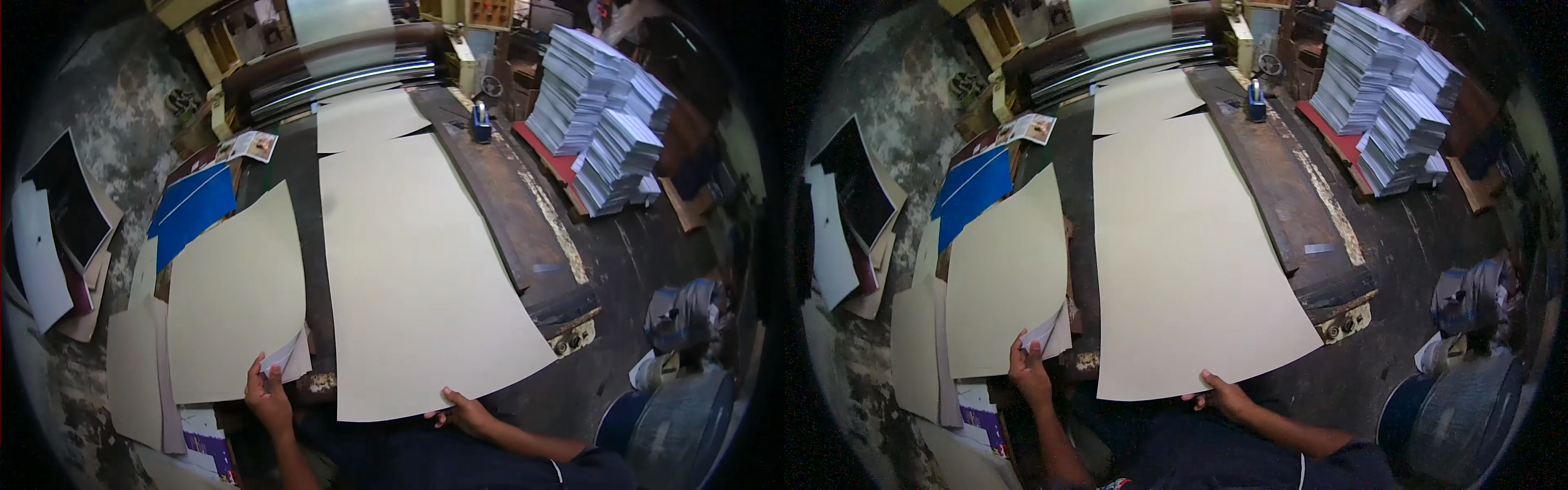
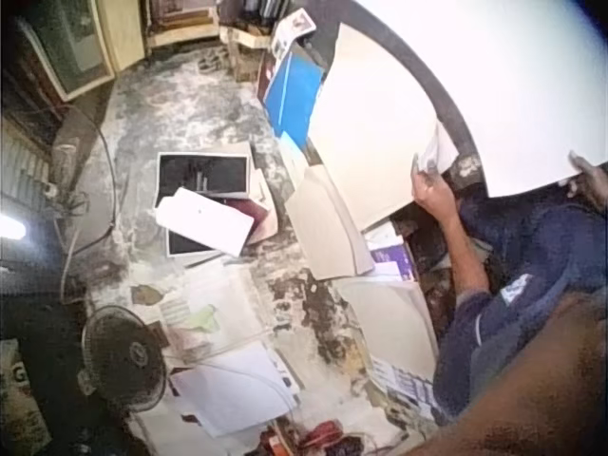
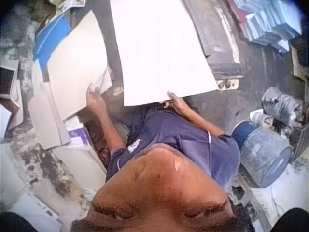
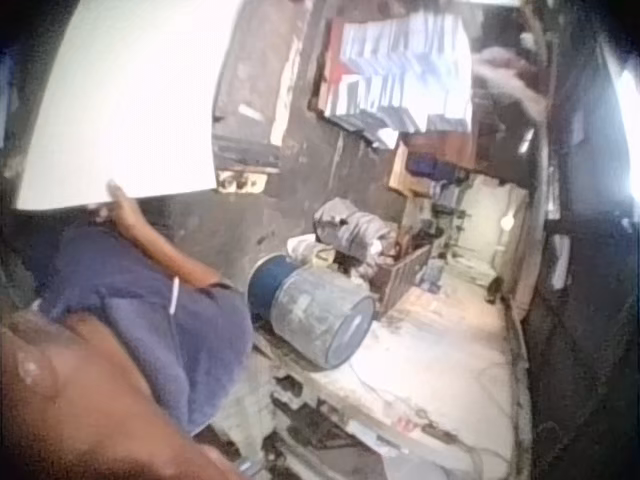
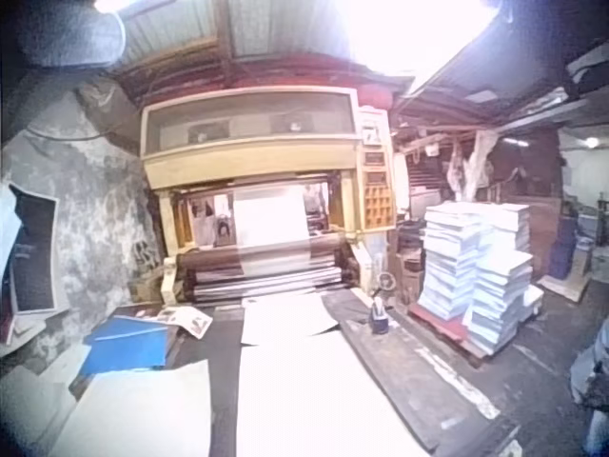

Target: The person applies lamination to cardstock sheets by hand, smoothing the surface and ensuring alignment on a large worktable in front of a laminating machine.

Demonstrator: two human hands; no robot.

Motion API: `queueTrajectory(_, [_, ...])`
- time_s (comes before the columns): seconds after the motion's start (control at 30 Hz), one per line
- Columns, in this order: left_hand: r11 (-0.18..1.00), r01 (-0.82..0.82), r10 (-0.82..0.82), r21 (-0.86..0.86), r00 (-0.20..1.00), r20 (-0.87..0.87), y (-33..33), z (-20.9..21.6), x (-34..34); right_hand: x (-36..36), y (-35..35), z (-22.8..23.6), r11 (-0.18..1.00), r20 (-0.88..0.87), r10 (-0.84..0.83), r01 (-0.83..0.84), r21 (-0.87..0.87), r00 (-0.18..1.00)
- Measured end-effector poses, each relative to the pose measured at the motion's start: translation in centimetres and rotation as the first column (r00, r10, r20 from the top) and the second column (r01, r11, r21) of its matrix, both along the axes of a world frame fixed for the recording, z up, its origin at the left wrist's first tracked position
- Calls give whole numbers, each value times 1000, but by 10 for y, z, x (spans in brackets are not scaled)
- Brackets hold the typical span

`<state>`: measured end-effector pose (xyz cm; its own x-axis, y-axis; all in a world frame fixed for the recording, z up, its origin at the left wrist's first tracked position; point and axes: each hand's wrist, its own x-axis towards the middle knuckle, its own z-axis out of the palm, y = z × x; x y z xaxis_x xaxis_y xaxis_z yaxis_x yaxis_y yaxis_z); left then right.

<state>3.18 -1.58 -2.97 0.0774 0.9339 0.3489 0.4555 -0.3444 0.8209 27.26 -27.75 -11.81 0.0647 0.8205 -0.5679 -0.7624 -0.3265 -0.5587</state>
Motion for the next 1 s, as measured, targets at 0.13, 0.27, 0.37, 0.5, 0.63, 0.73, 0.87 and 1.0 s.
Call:
queueTrajectory(0.13, [998,68,-67,-1,973,-222,2,3,-12,0,0,3,1000,-25,-18,18,-7,1000])
queueTrajectory(0.27, [944,270,-275,-188,961,-3,3,14,-24,8,11,-6,998,-66,-48,50,28,997])
queueTrajectory(0.37, [914,318,-313,-253,948,62,7,16,-29,17,28,-3,993,-67,-92,97,72,993])
queueTrajectory(0.5, [883,347,-320,-316,938,137,10,20,-27,27,50,-13,981,-41,-172,175,80,984])
queueTrajectory(0.63, [881,226,-230,-415,972,41,21,8,-38,25,63,-14,961,8,-264,262,86,964])
queueTrajectory(0.73, [943,219,-193,-252,973,123,21,-10,-41,26,59,0,955,3,-286,285,84,958])
queueTrajectory(0.87, [984,90,-92,-156,996,-10,12,-3,-15,68,42,38,972,-120,-234,237,7,965])
queueTrajectory(1.0, [989,-61,65,-138,998,26,-6,-2,1,206,62,59,905,142,-185,112,411,972])
